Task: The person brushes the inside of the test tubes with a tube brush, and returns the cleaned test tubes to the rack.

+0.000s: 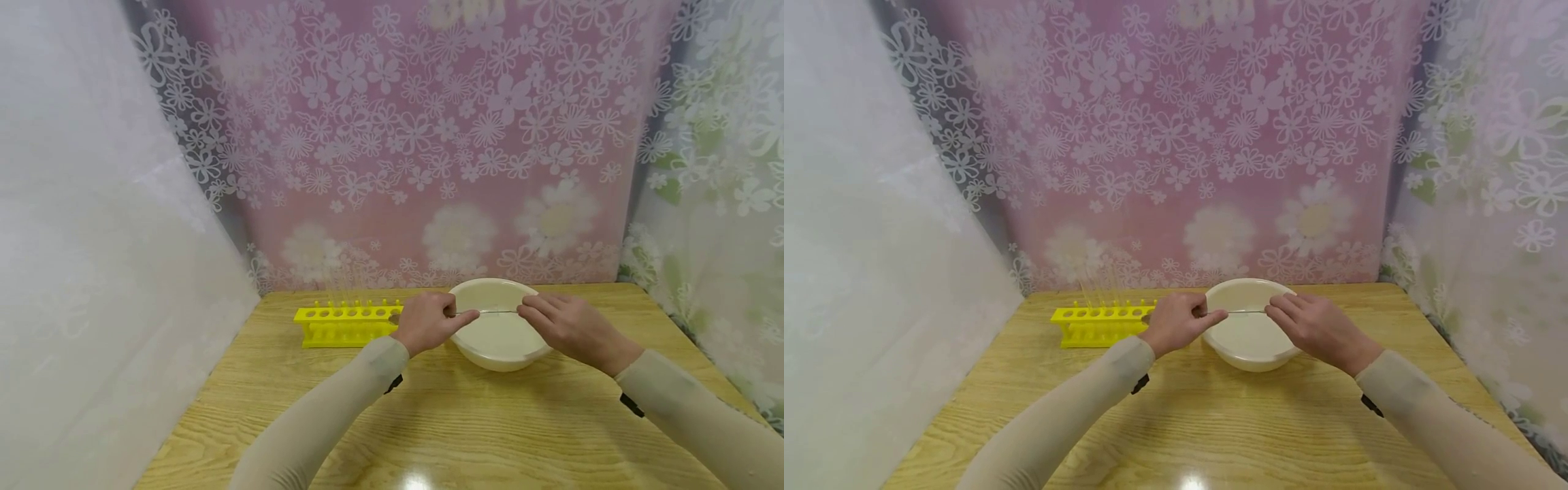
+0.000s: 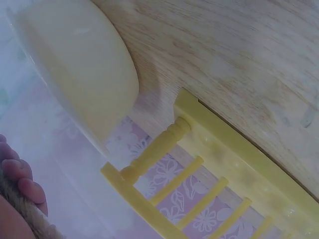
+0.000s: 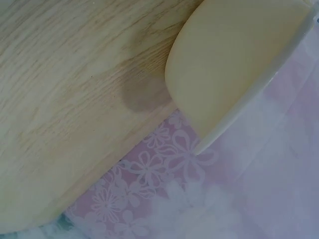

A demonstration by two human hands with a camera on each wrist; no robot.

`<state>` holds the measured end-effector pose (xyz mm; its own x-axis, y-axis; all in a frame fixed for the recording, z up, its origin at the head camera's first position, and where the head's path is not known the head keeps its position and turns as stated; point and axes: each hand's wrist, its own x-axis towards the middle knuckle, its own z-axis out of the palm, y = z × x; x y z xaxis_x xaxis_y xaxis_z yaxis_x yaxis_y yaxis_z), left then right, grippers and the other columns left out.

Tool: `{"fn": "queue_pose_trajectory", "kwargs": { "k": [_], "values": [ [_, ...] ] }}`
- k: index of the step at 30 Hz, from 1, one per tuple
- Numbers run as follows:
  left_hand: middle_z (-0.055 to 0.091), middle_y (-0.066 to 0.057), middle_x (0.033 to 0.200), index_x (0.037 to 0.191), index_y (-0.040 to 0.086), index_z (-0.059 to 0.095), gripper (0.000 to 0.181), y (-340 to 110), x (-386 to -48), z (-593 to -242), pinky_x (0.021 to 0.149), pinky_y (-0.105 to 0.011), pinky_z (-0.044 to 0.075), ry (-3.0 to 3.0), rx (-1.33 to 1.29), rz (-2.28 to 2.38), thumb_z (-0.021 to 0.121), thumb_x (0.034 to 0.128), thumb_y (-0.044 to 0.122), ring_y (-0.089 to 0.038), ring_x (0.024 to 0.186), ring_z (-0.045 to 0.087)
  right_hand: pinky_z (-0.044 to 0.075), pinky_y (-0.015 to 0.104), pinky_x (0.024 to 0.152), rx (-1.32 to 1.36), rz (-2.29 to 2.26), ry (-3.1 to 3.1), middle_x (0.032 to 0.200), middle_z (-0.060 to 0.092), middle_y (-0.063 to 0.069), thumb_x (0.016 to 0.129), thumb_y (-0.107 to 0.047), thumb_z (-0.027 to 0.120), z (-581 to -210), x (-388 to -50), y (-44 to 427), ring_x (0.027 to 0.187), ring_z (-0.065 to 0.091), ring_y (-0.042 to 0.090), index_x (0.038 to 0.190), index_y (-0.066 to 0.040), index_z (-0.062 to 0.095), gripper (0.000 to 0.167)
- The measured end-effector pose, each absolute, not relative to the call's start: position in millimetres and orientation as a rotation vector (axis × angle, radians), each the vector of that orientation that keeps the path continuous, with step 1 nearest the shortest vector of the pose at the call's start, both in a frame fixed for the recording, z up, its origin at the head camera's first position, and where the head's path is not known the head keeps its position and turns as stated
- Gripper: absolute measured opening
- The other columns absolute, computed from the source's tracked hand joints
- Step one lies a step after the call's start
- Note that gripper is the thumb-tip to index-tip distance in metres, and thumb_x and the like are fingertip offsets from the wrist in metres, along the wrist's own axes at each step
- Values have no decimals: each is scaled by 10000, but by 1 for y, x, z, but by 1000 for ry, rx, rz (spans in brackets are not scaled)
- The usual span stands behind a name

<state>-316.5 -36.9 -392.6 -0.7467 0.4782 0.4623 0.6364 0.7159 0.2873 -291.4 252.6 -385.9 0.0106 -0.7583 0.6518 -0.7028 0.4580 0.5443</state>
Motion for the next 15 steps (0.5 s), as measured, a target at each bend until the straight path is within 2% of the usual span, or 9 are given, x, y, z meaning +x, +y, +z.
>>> {"fn": "queue_pose_trajectory", "kwargs": {
  "k": [8, 11, 15],
  "values": [
    [514, 114, 574, 650, 247, 548, 511, -42, -318, -395, 431, -219, 340, -2575, -864, -642, 547, 938, 669, -47, 465, 445, 581, 389, 710, 1302, -145, -1685, 1012, 679, 118, 1117, -84, 287, -380, -290, 249, 875, 688, 243, 1064, 9, 684, 411],
    [519, 120, 573, 650, 251, 558, 507, -42, -317, -394, 426, -219, 341, -2559, -874, -641, 553, 934, 671, -45, 461, 448, 573, 354, 662, 1299, -81, -1710, 978, 671, 92, 1118, -120, 319, -380, -288, 246, 820, 680, 203, 1027, -9, 678, 386],
    [522, 128, 578, 653, 256, 560, 497, -41, -317, -393, 418, -214, 339, -2535, -887, -621, 558, 933, 666, -32, 465, 452, 506, 274, 539, 1244, 117, -1784, 907, 640, 41, 1107, -225, 395, -382, -286, 241, 660, 608, 118, 972, -31, 663, 357]
  ]
}}
